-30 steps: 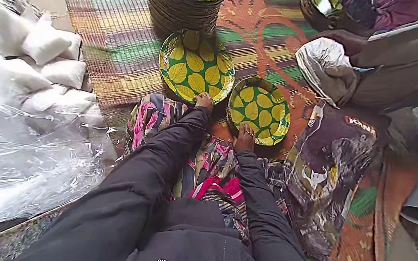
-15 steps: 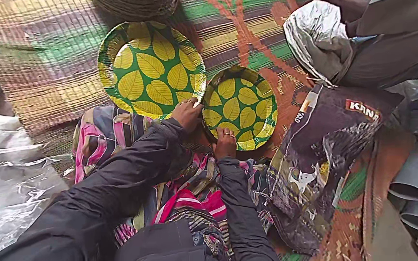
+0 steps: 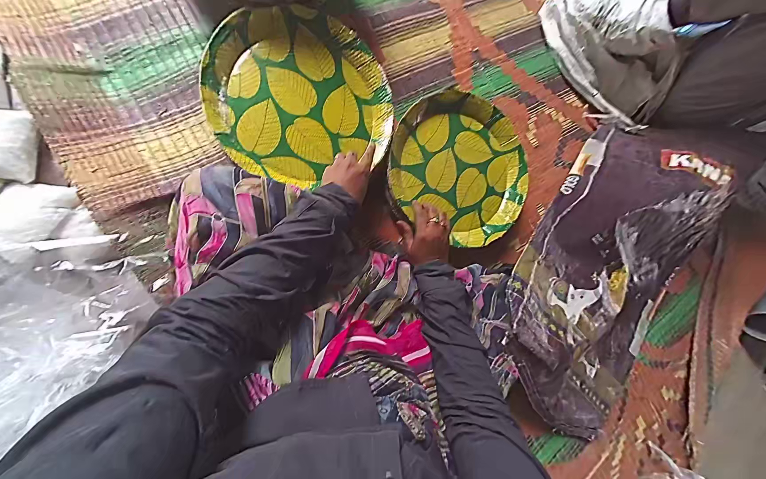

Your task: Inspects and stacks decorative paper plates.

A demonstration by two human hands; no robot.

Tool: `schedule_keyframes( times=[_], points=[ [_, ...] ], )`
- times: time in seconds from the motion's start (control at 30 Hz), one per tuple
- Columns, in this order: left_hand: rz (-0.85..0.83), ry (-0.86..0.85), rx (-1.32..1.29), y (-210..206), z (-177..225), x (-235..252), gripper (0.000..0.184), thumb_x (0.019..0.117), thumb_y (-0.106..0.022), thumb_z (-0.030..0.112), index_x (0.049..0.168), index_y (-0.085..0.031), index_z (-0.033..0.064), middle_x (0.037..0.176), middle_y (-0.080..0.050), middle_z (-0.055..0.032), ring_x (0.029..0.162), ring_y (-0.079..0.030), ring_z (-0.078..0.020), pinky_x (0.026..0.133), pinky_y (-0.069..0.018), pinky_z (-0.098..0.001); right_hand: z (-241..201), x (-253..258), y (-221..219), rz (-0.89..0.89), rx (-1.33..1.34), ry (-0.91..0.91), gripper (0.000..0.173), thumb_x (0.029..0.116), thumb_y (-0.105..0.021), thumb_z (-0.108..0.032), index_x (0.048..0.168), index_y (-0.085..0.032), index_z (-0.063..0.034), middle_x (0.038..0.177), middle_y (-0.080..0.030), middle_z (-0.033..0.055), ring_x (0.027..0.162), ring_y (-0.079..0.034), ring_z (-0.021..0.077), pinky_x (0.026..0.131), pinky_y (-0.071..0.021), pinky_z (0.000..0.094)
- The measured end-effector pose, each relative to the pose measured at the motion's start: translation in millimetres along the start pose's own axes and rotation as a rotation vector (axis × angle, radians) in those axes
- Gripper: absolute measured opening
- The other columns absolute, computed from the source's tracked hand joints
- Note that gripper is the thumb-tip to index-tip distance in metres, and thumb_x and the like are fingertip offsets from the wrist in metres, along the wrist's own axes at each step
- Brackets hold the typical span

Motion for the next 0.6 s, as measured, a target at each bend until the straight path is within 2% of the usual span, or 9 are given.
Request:
schedule_keyframes(
  times=[0.03, 0.07, 0.1, 0.13, 0.23, 0.33, 0.47, 0.5, 0.6],
  points=[
    [-0.014, 0.059, 0.011, 0.2, -1.4, -3.7, 0.049, 0.1001, -0.055, -0.001, 0.149, -0.050, -0.0026, 0.147, -0.051, -0.0329, 0.138, -0.048, -0.0511, 0.103, -0.0479, -0.0649, 0.2, -2.6, 0.7, 0.009, 0.010, -0.009, 0.048, 0.1025, -0.060, -0.033, 0.133, -0.065, 0.0040, 0.129, -0.065, 0.0318, 0.120, -0.062, 0.0521, 0.104, -0.0451, 0.0657],
    [-0.040, 0.107, 0.040, 2.6, -1.8, -5.1, 0.034, 0.0994, -0.056, 0.000, 0.132, -0.061, -0.0102, 0.148, -0.051, -0.0312, 0.139, -0.048, -0.0487, 0.104, -0.0483, -0.0632, 1.7, -1.9, 1.2, 0.005, 0.017, -0.025, 0.047, 0.1029, -0.059, -0.033, 0.133, -0.065, 0.0037, 0.130, -0.064, 0.0319, 0.121, -0.062, 0.0521, 0.104, -0.0453, 0.0653],
    [-0.070, 0.144, 0.065, 4.7, -2.2, -4.9, 0.029, 0.0997, -0.059, 0.004, 0.123, -0.065, -0.0121, 0.148, -0.051, -0.0294, 0.140, -0.048, -0.0464, 0.105, -0.0484, -0.0620, 4.1, -1.6, 1.8, -0.008, 0.026, -0.047, 0.047, 0.1032, -0.058, -0.032, 0.133, -0.065, 0.0033, 0.131, -0.064, 0.0317, 0.121, -0.061, 0.0518, 0.104, -0.0458, 0.0645],
    [-0.083, 0.166, 0.070, 8.1, -3.2, -4.0, 0.030, 0.0995, -0.061, 0.009, 0.120, -0.067, -0.0117, 0.147, -0.053, -0.0282, 0.140, -0.049, -0.0450, 0.105, -0.0484, -0.0625, 6.0, -0.7, 2.8, -0.019, 0.033, -0.068, 0.046, 0.1033, -0.058, -0.032, 0.133, -0.065, 0.0028, 0.131, -0.064, 0.0314, 0.123, -0.061, 0.0513, 0.105, -0.0454, 0.0636],
    [-0.104, 0.202, 0.022, 18.0, -13.0, -0.8, 0.035, 0.1010, -0.064, 0.026, 0.117, -0.071, -0.0039, 0.139, -0.061, -0.0251, 0.135, -0.055, -0.0432, 0.104, -0.0476, -0.0653, 6.6, -1.7, 5.7, -0.010, 0.037, -0.104, 0.044, 0.1038, -0.057, -0.031, 0.131, -0.066, 0.0028, 0.131, -0.064, 0.0305, 0.124, -0.061, 0.0502, 0.107, -0.0440, 0.0625],
    [-0.120, 0.234, -0.017, 21.6, -20.2, 3.9, 0.036, 0.1047, -0.059, 0.028, 0.122, -0.070, -0.0009, 0.137, -0.062, -0.0272, 0.134, -0.055, -0.0458, 0.106, -0.0447, -0.0687, 4.8, -4.4, 6.3, 0.033, 0.038, -0.098, 0.042, 0.1031, -0.059, -0.028, 0.128, -0.068, 0.0035, 0.128, -0.066, 0.0299, 0.121, -0.062, 0.0496, 0.106, -0.0436, 0.0630],
    [-0.081, 0.040, 0.005, 10.4, -22.6, 8.9, 0.046, 0.1019, -0.066, 0.035, 0.130, -0.067, -0.0018, 0.140, -0.058, -0.0307, 0.140, -0.047, -0.0489, 0.111, -0.0399, -0.0670, 5.4, -4.2, 4.8, 0.032, 0.063, -0.118, 0.042, 0.1027, -0.060, -0.028, 0.129, -0.068, 0.0040, 0.128, -0.066, 0.0301, 0.121, -0.062, 0.0495, 0.106, -0.0436, 0.0627],
    [-0.095, 0.035, 0.037, 7.8, -17.1, 6.9, 0.047, 0.1018, -0.066, 0.034, 0.129, -0.066, -0.0045, 0.142, -0.055, -0.0315, 0.141, -0.045, -0.0494, 0.110, -0.0409, -0.0669, 5.7, -3.7, 4.1, 0.030, 0.060, -0.121, 0.042, 0.1027, -0.059, -0.028, 0.128, -0.068, 0.0036, 0.128, -0.066, 0.0297, 0.121, -0.062, 0.0492, 0.106, -0.0443, 0.0624],
    [-0.129, 0.102, 0.134, 8.9, 2.8, -5.0, 0.031, 0.1027, -0.060, 0.014, 0.120, -0.066, -0.0122, 0.145, -0.052, -0.0312, 0.140, -0.047, -0.0477, 0.104, -0.0479, -0.0643, 4.6, -2.0, 3.9, -0.021, 0.057, -0.143, 0.042, 0.1040, -0.058, -0.029, 0.129, -0.067, 0.0040, 0.129, -0.066, 0.0292, 0.122, -0.062, 0.0488, 0.108, -0.0432, 0.0619]
  ],
)
Point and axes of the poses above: each hand's wrist, its own x-axis towards the middle knuckle, its own y-axis out of the back of the hand, z = x × y, the point moved 2 cm from there along x, towards the middle knuckle
